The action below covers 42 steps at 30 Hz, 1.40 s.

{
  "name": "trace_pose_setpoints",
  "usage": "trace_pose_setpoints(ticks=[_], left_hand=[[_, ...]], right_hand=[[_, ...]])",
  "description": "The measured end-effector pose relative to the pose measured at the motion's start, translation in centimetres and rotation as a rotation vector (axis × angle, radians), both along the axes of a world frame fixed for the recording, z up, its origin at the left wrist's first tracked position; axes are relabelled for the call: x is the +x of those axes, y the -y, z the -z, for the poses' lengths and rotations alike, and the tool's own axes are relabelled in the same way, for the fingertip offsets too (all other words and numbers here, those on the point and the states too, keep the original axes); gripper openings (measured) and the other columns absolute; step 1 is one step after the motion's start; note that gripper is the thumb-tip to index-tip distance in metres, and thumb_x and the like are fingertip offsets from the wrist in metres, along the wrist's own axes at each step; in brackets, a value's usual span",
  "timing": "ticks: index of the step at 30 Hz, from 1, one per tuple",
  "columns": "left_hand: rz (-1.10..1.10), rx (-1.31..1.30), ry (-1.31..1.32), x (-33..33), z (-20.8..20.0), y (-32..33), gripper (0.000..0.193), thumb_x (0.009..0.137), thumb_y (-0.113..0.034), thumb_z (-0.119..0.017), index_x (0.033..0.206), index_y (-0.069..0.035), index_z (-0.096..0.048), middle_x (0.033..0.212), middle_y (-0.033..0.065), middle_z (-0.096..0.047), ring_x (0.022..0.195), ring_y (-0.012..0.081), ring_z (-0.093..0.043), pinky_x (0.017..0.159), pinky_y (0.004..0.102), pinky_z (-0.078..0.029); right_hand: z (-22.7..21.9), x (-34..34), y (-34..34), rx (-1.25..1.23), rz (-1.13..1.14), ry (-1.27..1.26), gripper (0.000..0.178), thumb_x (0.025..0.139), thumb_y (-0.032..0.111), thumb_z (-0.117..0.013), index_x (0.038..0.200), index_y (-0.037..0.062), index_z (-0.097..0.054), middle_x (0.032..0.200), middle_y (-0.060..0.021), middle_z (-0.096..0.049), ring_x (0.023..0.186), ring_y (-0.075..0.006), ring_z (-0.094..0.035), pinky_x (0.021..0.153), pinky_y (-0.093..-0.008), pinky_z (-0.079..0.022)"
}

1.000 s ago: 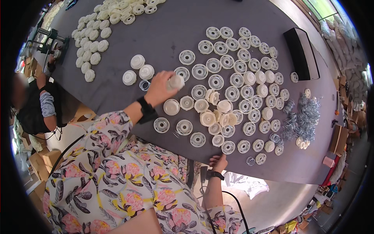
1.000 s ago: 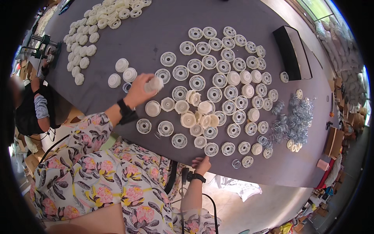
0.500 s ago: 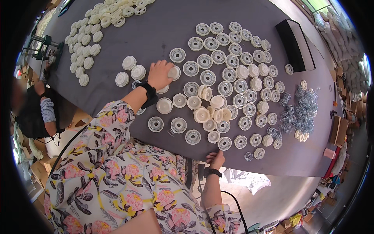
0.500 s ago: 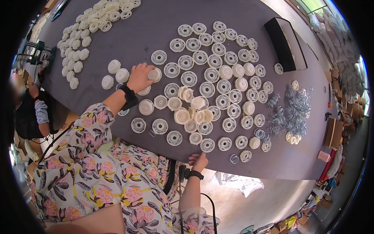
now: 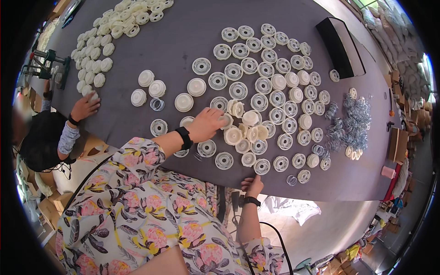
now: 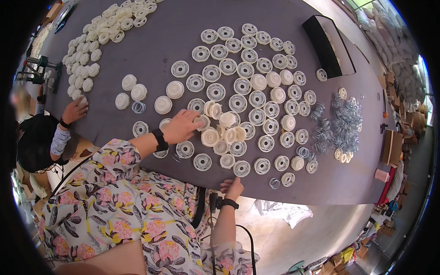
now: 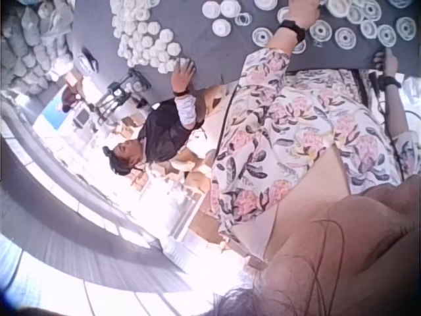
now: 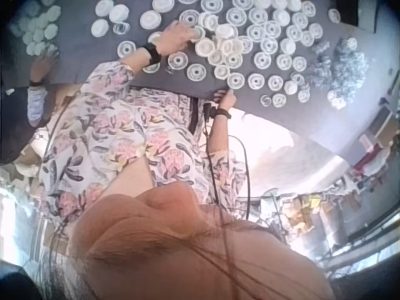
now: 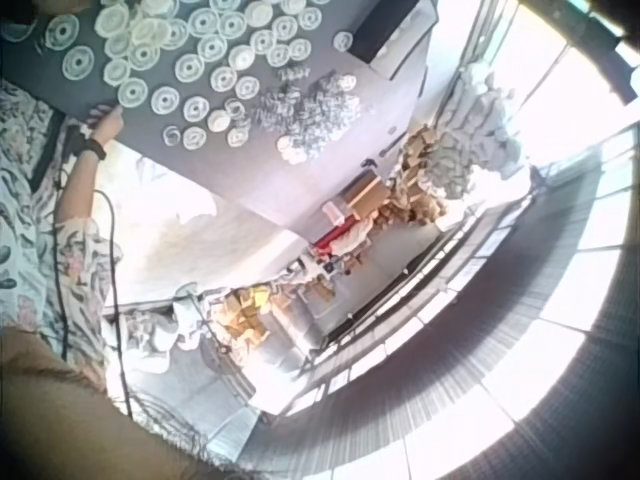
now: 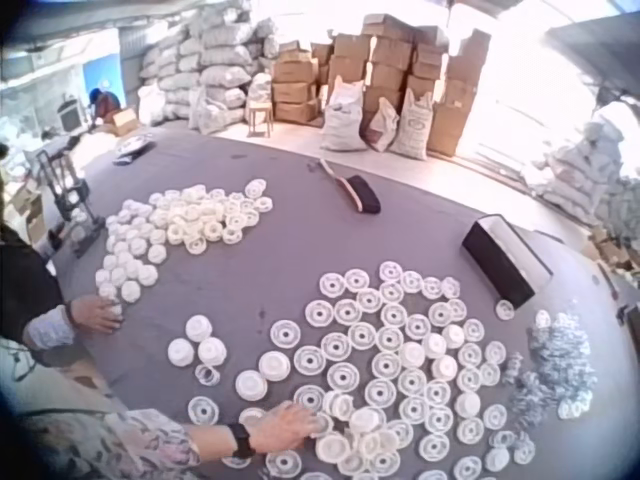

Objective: Assembling small plastic rings and metal springs on a production table.

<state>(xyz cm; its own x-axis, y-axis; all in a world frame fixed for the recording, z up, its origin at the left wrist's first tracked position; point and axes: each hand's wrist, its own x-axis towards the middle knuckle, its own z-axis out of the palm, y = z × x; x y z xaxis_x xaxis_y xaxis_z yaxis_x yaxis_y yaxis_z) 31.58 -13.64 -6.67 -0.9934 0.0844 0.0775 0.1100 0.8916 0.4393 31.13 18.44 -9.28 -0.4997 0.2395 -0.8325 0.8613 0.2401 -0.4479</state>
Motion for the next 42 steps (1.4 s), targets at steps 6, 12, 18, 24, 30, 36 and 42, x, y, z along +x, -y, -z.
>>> trace_pose_setpoints(ticks=[6, 12, 18, 24, 30, 36, 42], left_hand=[[-0.132, 0.327, 0.033, 0.5, -0.8, 1.1, 0.014, 0.072, -0.009, -0.062, 0.084, -0.01, -0.055, 0.1, 0.0063, -0.054, 0.096, 0.0248, -0.05, 0.082, 0.0372, -0.037], [-0.18, 0.295, 0.035, 1.6, -0.3, 2.3, 0.019, 0.07, -0.01, -0.064, 0.086, -0.01, -0.055, 0.108, 0.0081, -0.052, 0.101, 0.0268, -0.048, 0.085, 0.0402, -0.038], [-0.033, 0.043, -0.029, -0.1, 1.5, 0.3, 0.024, 0.068, -0.007, -0.062, 0.091, -0.009, -0.056, 0.12, 0.0111, -0.048, 0.109, 0.0282, -0.045, 0.09, 0.0416, -0.035], [-0.377, 0.601, 0.079, 2.0, -1.2, 2.0, 0.012, 0.079, -0.014, -0.06, 0.087, -0.006, -0.057, 0.092, 0.0049, -0.061, 0.089, 0.0205, -0.056, 0.08, 0.034, -0.042], [-0.941, 1.462, 0.233, 8.8, -0.2, 6.7, 0.017, 0.084, -0.012, -0.058, 0.098, -0.003, -0.056, 0.087, -0.0001, -0.058, 0.08, 0.0089, -0.054, 0.073, 0.0229, -0.044], [-0.925, 0.898, 0.095, 10.6, 3.9, 7.5, 0.019, 0.083, -0.012, -0.056, 0.1, -0.003, -0.055, 0.086, 0.0041, -0.058, 0.076, 0.0162, -0.056, 0.069, 0.0322, -0.046], [-0.665, 0.03, 0.002, 10.6, 3.1, 7.3, 0.035, 0.073, -0.017, -0.064, 0.105, -0.005, -0.055, 0.099, 0.0099, -0.056, 0.091, 0.0275, -0.054, 0.079, 0.0379, -0.039]], right_hand=[[0.6, 0.1, -0.3, -0.008, 0.012, -0.001, 0.055, 0.087, 0.043, -0.04, 0.065, -0.006, -0.054, 0.05, -0.0172, -0.055, 0.03, -0.0211, -0.046, 0.028, -0.0266, -0.035], [0.5, 0.0, -0.3, -0.002, 0.021, -0.014, 0.053, 0.085, 0.044, -0.043, 0.064, -0.0032, -0.053, 0.049, -0.0162, -0.054, 0.032, -0.021, -0.046, 0.028, -0.0265, -0.034], [1.1, 0.2, -0.4, 0.0, 0.023, -0.057, 0.053, 0.086, 0.044, -0.042, 0.065, -0.0032, -0.053, 0.05, -0.0162, -0.054, 0.032, -0.021, -0.046, 0.028, -0.0265, -0.034], [1.0, 0.1, -0.1, 0.004, -0.006, -0.033, 0.053, 0.086, 0.044, -0.041, 0.065, -0.0032, -0.053, 0.05, -0.0164, -0.054, 0.033, -0.0211, -0.046, 0.028, -0.0273, -0.034], [1.5, 0.0, -0.5, 0.009, 0.024, -0.026, 0.054, 0.086, 0.045, -0.041, 0.066, -0.004, -0.054, 0.052, -0.0164, -0.055, 0.034, -0.0214, -0.047, 0.029, -0.0277, -0.035], [1.6, -0.3, -0.4, 0.022, -0.017, -0.015, 0.052, 0.085, 0.043, -0.041, 0.067, -0.0041, -0.054, 0.052, -0.0161, -0.055, 0.035, -0.0222, -0.048, 0.029, -0.0279, -0.036], [2.0, -0.5, -0.3, 0.019, 0.012, -0.025, 0.049, 0.085, 0.038, -0.04, 0.069, -0.0058, -0.053, 0.052, -0.018, -0.054, 0.035, -0.0238, -0.048, 0.028, -0.0285, -0.035]])
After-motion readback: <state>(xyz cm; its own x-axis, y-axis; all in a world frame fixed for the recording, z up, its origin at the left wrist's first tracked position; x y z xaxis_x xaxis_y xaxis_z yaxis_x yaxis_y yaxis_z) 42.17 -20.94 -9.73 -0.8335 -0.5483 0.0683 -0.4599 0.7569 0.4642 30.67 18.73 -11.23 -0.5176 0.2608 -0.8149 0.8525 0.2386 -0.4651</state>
